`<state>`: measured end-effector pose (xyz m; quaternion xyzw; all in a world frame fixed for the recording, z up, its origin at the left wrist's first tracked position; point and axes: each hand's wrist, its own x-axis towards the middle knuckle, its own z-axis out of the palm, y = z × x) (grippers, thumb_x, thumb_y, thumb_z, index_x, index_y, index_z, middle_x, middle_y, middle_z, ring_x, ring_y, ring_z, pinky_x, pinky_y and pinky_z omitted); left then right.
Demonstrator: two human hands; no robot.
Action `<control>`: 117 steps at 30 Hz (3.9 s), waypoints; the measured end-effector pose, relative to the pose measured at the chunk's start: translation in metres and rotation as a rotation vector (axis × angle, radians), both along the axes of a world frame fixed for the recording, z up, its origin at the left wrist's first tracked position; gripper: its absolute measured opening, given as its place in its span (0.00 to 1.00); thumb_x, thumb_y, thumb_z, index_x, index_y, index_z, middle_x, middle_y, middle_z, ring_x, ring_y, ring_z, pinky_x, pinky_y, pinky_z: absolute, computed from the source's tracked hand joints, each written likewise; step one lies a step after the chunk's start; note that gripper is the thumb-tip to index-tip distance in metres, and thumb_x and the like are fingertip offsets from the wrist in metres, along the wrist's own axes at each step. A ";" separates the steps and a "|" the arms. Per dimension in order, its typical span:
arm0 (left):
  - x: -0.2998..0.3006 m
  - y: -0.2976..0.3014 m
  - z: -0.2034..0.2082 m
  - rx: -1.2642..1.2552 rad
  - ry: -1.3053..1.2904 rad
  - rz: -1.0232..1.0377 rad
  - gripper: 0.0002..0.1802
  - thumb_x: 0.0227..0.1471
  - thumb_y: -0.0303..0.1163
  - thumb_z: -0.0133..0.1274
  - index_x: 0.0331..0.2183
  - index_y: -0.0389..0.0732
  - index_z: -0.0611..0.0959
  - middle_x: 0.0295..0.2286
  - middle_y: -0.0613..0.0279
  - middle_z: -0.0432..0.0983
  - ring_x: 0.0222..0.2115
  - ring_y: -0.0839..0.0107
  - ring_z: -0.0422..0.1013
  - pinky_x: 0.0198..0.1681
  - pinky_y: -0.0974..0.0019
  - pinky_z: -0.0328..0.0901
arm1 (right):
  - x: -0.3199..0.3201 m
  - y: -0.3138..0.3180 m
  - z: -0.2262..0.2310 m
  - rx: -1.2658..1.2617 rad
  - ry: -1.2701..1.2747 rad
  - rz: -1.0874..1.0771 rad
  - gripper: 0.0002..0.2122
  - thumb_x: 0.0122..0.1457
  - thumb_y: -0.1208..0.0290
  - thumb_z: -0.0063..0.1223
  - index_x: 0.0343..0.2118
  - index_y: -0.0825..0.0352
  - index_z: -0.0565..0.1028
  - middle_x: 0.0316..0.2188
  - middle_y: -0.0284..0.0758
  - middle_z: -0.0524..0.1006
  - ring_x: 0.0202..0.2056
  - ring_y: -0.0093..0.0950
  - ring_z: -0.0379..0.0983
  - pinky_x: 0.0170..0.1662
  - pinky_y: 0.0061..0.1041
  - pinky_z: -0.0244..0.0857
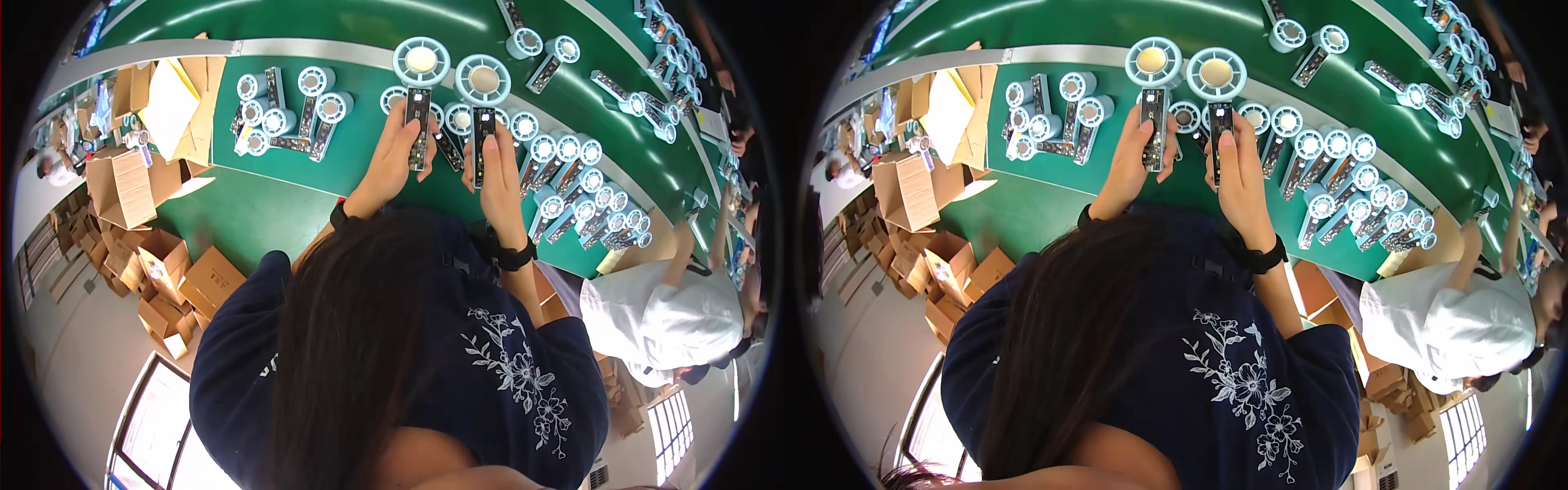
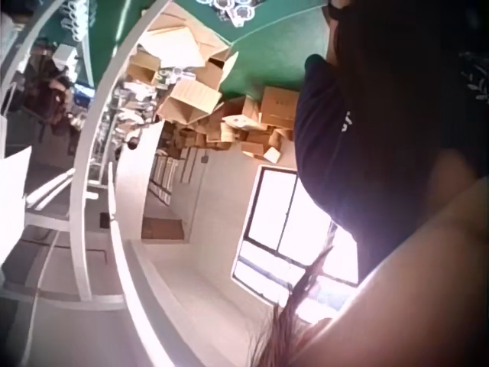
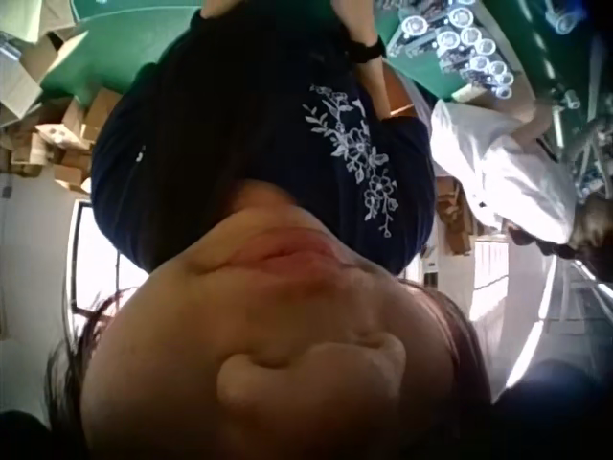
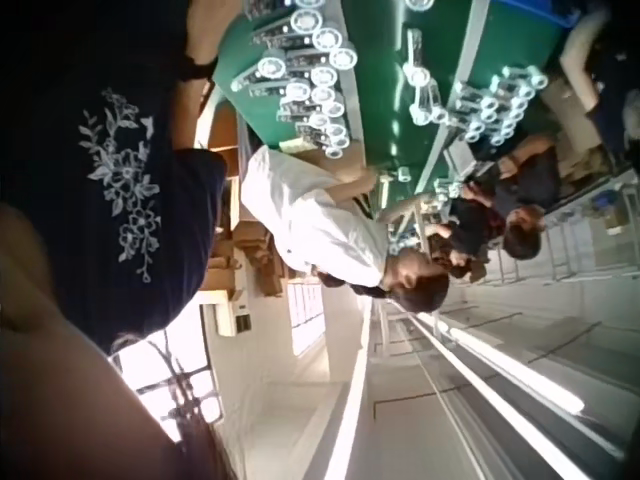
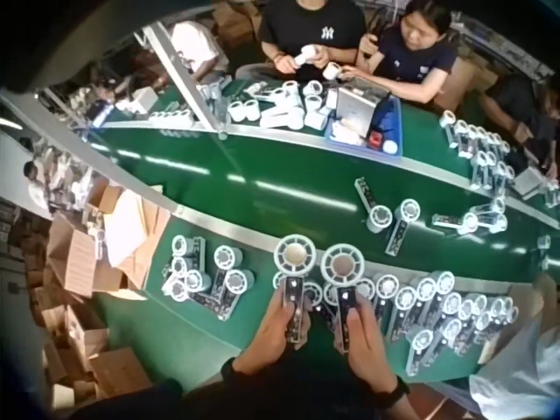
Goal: The person repeatedly picks up handheld fan assemblies from the assembly line, presses buttons on their circuit boards to test the displays and fans, and arranges them on the table.
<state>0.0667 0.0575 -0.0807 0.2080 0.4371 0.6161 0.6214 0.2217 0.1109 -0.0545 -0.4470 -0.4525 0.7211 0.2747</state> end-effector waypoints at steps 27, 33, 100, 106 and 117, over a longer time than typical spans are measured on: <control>-0.002 0.006 0.001 0.035 0.030 -0.018 0.15 0.61 0.34 0.31 0.49 0.40 0.59 0.34 0.59 0.64 0.20 0.78 0.63 0.15 0.75 0.61 | 0.004 -0.003 -0.006 0.037 0.095 -0.075 0.15 0.66 0.66 0.29 0.51 0.68 0.59 0.28 0.32 0.67 0.17 0.16 0.60 0.18 0.15 0.55; -0.003 0.007 0.004 0.055 0.014 -0.038 0.17 0.61 0.33 0.34 0.50 0.38 0.58 0.34 0.58 0.63 0.21 0.78 0.64 0.15 0.75 0.61 | 0.000 -0.002 -0.003 -0.001 0.129 -0.082 0.14 0.66 0.66 0.29 0.49 0.68 0.59 0.29 0.32 0.67 0.18 0.16 0.61 0.18 0.15 0.55; -0.232 0.274 -0.129 0.420 1.917 -1.333 0.26 0.40 0.30 0.55 0.46 0.41 0.72 0.37 0.58 0.73 0.38 0.59 0.69 0.42 0.59 0.63 | -0.009 0.220 -0.158 1.492 -0.935 0.584 0.16 0.42 0.76 0.58 0.38 0.57 0.74 0.37 0.25 0.74 0.43 0.27 0.66 0.49 0.35 0.55; -0.189 0.185 -0.124 -0.336 1.063 -0.761 0.21 0.45 0.42 0.56 0.37 0.36 0.74 0.23 0.62 0.72 0.20 0.73 0.69 0.23 0.68 0.65 | -0.013 0.233 -0.158 1.446 -0.988 0.628 0.14 0.42 0.74 0.59 0.35 0.57 0.74 0.37 0.25 0.70 0.43 0.29 0.63 0.45 0.33 0.58; -0.097 0.169 -0.160 -0.373 1.630 0.092 0.44 0.27 0.51 0.66 0.38 0.28 0.69 0.36 0.43 0.72 0.36 0.52 0.72 0.36 0.58 0.68 | -0.033 0.107 -0.065 1.213 -0.689 0.844 0.15 0.38 0.73 0.61 0.33 0.58 0.75 0.31 0.26 0.70 0.41 0.30 0.63 0.41 0.31 0.58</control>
